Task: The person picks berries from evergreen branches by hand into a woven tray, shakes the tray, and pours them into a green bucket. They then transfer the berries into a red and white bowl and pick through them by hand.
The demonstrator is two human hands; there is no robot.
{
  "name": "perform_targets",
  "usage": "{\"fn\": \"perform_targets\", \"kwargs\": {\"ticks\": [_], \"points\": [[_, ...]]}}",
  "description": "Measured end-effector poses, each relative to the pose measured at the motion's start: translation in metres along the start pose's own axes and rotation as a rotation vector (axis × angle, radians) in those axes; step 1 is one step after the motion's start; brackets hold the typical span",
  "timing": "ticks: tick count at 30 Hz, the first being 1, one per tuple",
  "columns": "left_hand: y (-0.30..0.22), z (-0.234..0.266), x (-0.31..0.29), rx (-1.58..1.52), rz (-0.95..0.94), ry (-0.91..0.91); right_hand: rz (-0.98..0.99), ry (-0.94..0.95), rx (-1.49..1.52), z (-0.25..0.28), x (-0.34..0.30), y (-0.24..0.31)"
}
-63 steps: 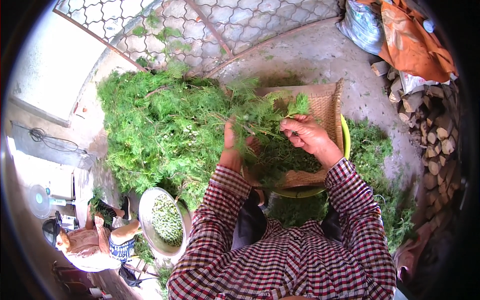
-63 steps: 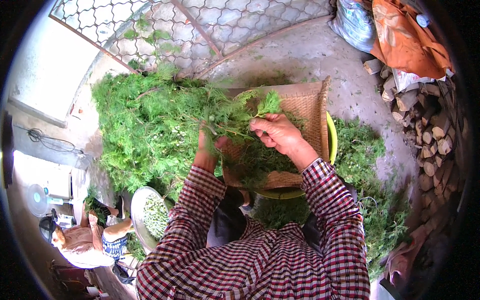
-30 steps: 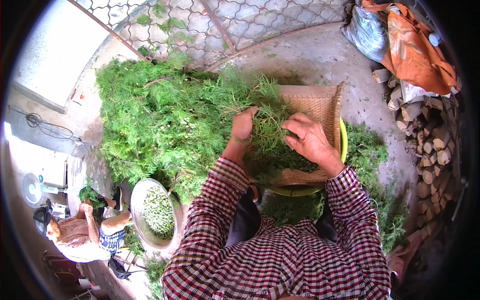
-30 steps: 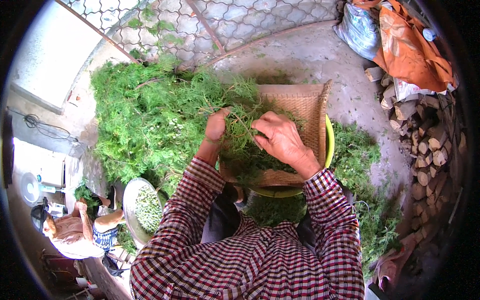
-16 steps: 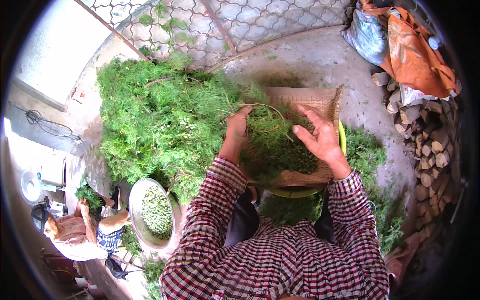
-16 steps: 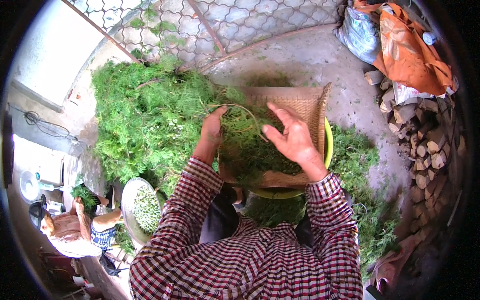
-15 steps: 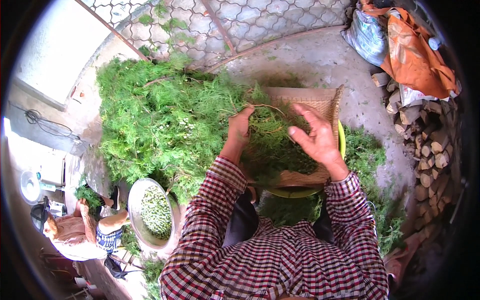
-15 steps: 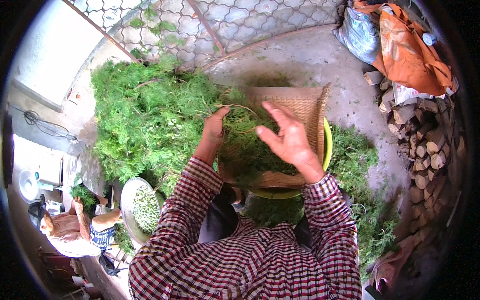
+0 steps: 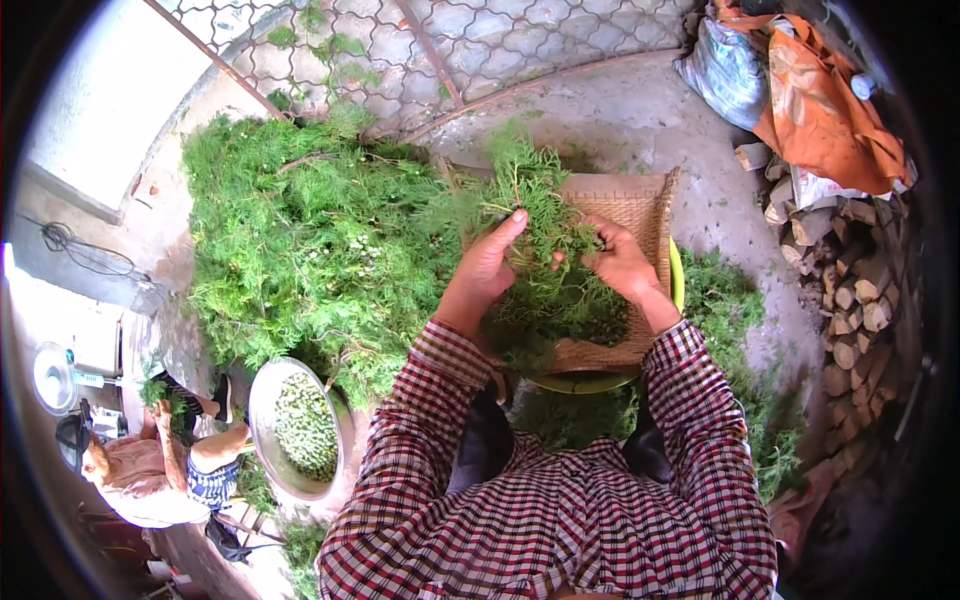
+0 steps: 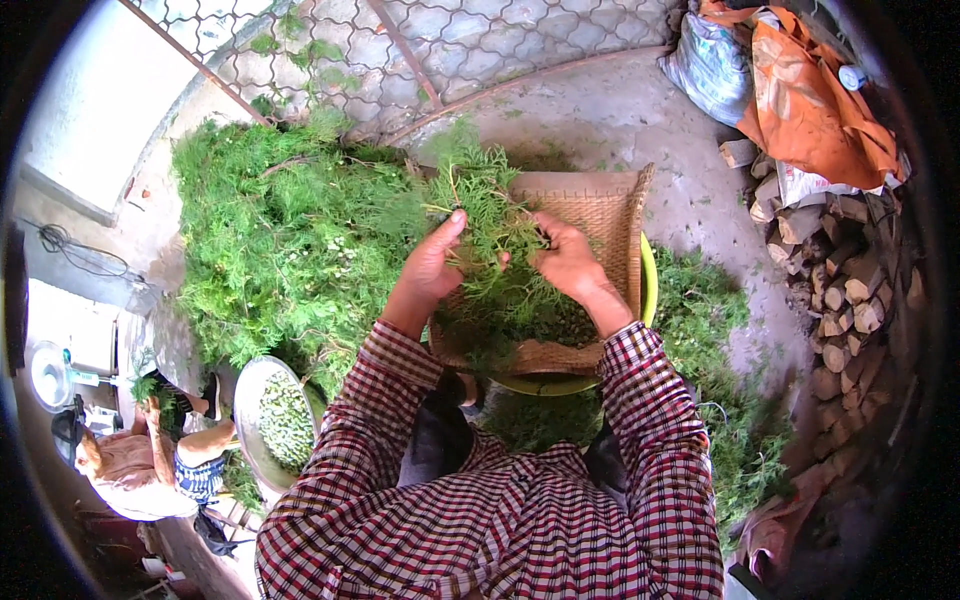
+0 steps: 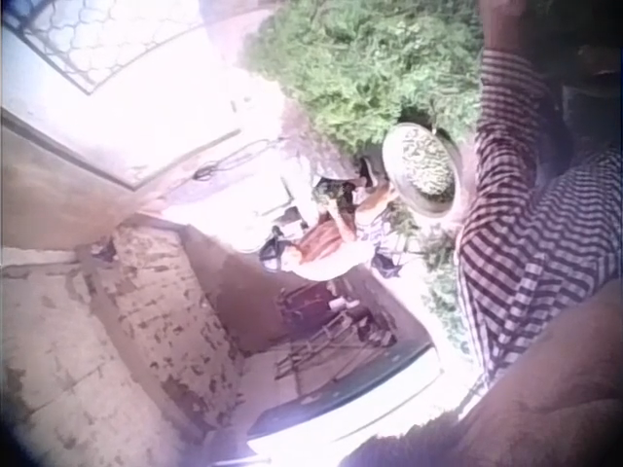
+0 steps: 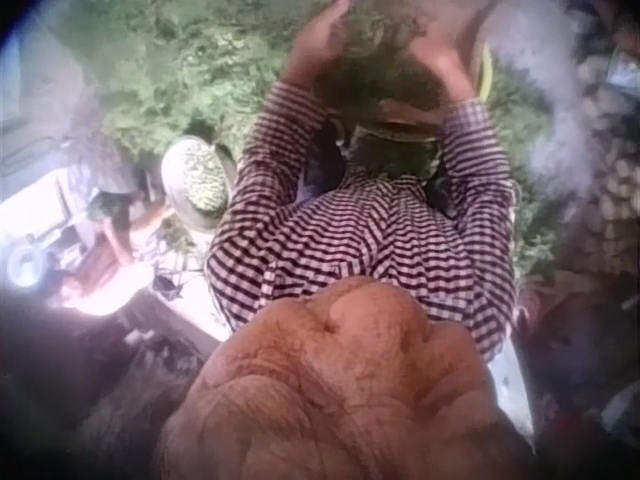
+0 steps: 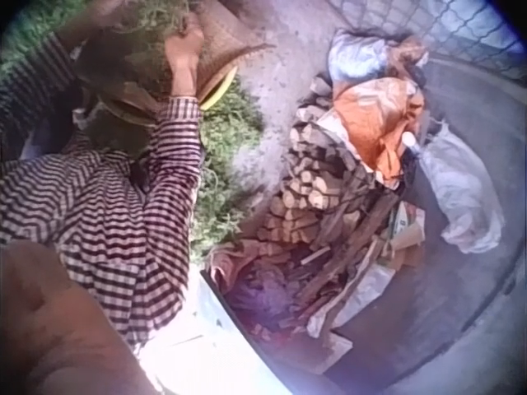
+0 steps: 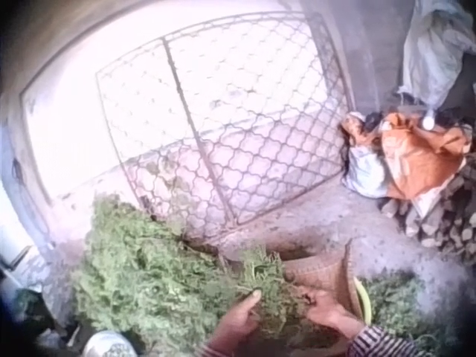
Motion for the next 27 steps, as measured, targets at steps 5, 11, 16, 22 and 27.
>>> {"fn": "perform_targets", "kwargs": {"ticks": [5, 11, 16, 22, 27], "points": [[-0.006, 0.004, -0.009, -0.065, 0.062, 0.032, -0.169, 0.094, 0.436, 0.003, -0.001, -0.013], [-0.016, 0.001, -0.022, 0.169, -0.103, 0.081, -0.24, 0.073, 0.601, 0.003, -0.01, -0.029], [0.009, 0.016, -0.02, 0.147, 0.139, 0.056, -0.003, 0.171, 0.293, -0.006, -0.022, 0.01], [0.012, -0.003, -0.032, 0.199, 0.122, 0.289, 0.017, 0.279, 0.047, -0.032, -0.019, 0.033], [-0.003, 0.033, -0.006, 0.029, -0.034, 0.122, 0.569, 0.225, -0.653, -0.065, -0.006, 0.086]]}}
Point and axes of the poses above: each hand's wrist, its own x-axis towards the middle knuckle, its own z-axis out of the back of the hand, y = z × x, the point moved 8 cm from there along x, towards the middle knuckle, and after that the axes turned 5 degrees about -y, right-handed, at the moved point
